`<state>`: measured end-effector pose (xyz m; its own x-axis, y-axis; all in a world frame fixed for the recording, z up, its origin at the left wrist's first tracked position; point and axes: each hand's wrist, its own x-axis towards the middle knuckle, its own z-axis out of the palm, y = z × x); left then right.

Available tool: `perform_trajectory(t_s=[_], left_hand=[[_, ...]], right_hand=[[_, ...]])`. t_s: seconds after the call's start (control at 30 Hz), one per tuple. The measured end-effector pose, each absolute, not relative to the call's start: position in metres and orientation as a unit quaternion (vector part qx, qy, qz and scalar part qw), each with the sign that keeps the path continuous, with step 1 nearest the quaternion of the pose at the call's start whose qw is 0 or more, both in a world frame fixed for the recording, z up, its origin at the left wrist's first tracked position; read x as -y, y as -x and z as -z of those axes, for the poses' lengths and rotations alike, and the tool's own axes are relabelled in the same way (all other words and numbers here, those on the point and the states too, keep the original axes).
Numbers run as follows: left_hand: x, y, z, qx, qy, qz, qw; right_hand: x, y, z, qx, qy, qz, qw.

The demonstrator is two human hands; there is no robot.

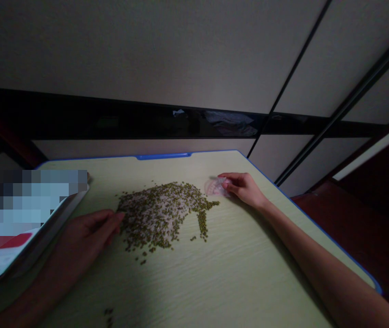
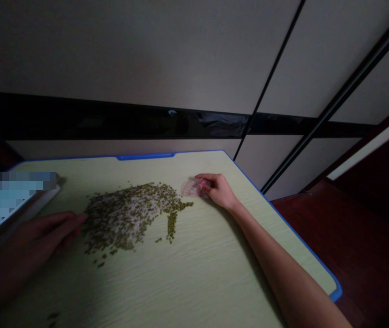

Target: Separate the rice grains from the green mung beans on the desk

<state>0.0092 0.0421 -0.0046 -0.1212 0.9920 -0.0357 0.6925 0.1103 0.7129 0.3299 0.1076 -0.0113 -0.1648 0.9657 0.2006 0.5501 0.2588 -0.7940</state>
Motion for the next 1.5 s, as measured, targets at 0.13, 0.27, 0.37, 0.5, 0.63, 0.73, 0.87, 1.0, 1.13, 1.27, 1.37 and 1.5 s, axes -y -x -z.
perform_trajectory(t_s=[0.13,0.27,0.37,0.5,0.63,0.73,0.87,1.0,1.13,1.27,1.37,1.5], left_hand=[[-0.042,-0.013,0.001,-0.701,-0.6,-0.278,0.269],[-0.042,-0.013,0.0,-0.699,-0.603,-0.275,0.269],[-0.042,-0.012,0.002,-0.694,-0.605,-0.283,0.27],[-0.042,-0.011,0.003,-0.689,-0.606,-0.286,0.276],[-0.041,-0.013,0.001,-0.691,-0.605,-0.287,0.273],[-0.041,-0.013,0.0,-0.69,-0.605,-0.292,0.269],[-0.042,-0.012,0.001,-0.693,-0.608,-0.285,0.262],[-0.042,-0.016,-0.003,-0.7,-0.596,-0.285,0.27],[-0.04,-0.02,-0.008,-0.701,-0.593,-0.288,0.271],[-0.038,-0.019,-0.008,-0.698,-0.598,-0.292,0.263],[-0.04,-0.016,-0.004,-0.695,-0.602,-0.288,0.269],[-0.041,-0.014,-0.001,-0.692,-0.6,-0.288,0.278]], right_hand=[[-0.11,-0.325,0.014,0.707,0.535,-0.279,0.368],[-0.112,-0.323,0.013,0.722,0.516,-0.28,0.365],[-0.112,-0.326,0.012,0.735,0.496,-0.29,0.36],[-0.111,-0.333,0.012,0.742,0.478,-0.315,0.349],[-0.111,-0.341,0.013,0.739,0.47,-0.345,0.339],[-0.11,-0.345,0.012,0.736,0.468,-0.357,0.334],[-0.108,-0.349,0.008,0.734,0.469,-0.368,0.327],[-0.105,-0.352,0.006,0.732,0.468,-0.377,0.32],[-0.105,-0.353,0.007,0.731,0.466,-0.386,0.317],[-0.106,-0.352,0.009,0.727,0.474,-0.383,0.316],[-0.105,-0.35,0.007,0.721,0.489,-0.374,0.318],[-0.104,-0.347,0.004,0.714,0.504,-0.364,0.322]])
